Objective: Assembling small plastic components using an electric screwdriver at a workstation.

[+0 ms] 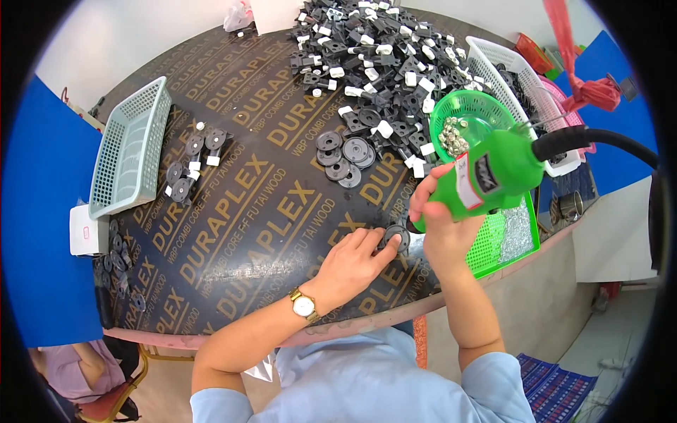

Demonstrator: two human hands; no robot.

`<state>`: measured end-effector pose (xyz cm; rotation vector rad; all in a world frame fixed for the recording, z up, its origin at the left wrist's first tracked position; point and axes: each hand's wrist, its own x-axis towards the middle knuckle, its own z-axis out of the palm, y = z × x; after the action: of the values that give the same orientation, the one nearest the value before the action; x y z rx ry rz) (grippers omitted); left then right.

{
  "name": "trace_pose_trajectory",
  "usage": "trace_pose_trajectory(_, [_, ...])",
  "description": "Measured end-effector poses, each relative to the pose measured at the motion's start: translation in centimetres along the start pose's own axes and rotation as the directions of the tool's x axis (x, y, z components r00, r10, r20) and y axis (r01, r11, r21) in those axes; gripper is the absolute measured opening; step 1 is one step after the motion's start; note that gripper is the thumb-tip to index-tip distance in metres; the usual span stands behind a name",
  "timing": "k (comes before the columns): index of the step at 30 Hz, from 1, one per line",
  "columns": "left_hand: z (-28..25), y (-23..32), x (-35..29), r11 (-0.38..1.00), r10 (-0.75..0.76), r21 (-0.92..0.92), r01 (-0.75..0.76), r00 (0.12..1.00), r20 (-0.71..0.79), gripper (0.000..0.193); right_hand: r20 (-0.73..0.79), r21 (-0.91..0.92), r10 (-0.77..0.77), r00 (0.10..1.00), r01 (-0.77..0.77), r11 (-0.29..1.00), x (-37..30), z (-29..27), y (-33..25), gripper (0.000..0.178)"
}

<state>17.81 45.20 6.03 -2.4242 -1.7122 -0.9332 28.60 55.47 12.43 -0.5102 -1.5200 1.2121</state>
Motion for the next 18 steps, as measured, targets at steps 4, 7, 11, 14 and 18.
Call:
trace_pose_trajectory(4, [0.4,0.7,-0.2,0.999,-0.035,0.004,0.035,0.999,0.03,0.045,-0.012,-0.095,-0.072,0.997,0.07,0.993,-0.4,1.0,-0.3,0.051])
trace_pose_trajectory(7, [0.6,0.9,0.0,0.999,-0.023,-0.025,0.023,1.0,0.006,0.044,-0.144,-0.023,-0.002,0.99,-0.001,1.0,-0.5,1.4,-1.0,0.051])
trace_pose_trajectory(11, [0.4,1.2,-0.5,0.999,-0.045,-0.012,0.045,0.997,0.055,0.047,-0.13,0.01,-0.059,0.99,0.061,0.998,-0.4,-0.2,-1.9,0.06])
trace_pose_trajectory(14, [0.1,1.4,-0.8,0.997,-0.07,-0.01,0.071,0.992,0.102,0.052,-0.16,-0.013,-0.12,0.98,0.119,0.993,0.4,-4.3,-3.6,0.069])
trace_pose_trajectory(18, [-1.1,1.9,-0.2,0.979,-0.177,-0.072,0.189,0.973,0.15,0.055,-0.231,-0.249,-0.253,0.94,0.194,0.949,2.4,-12.5,-3.3,0.063])
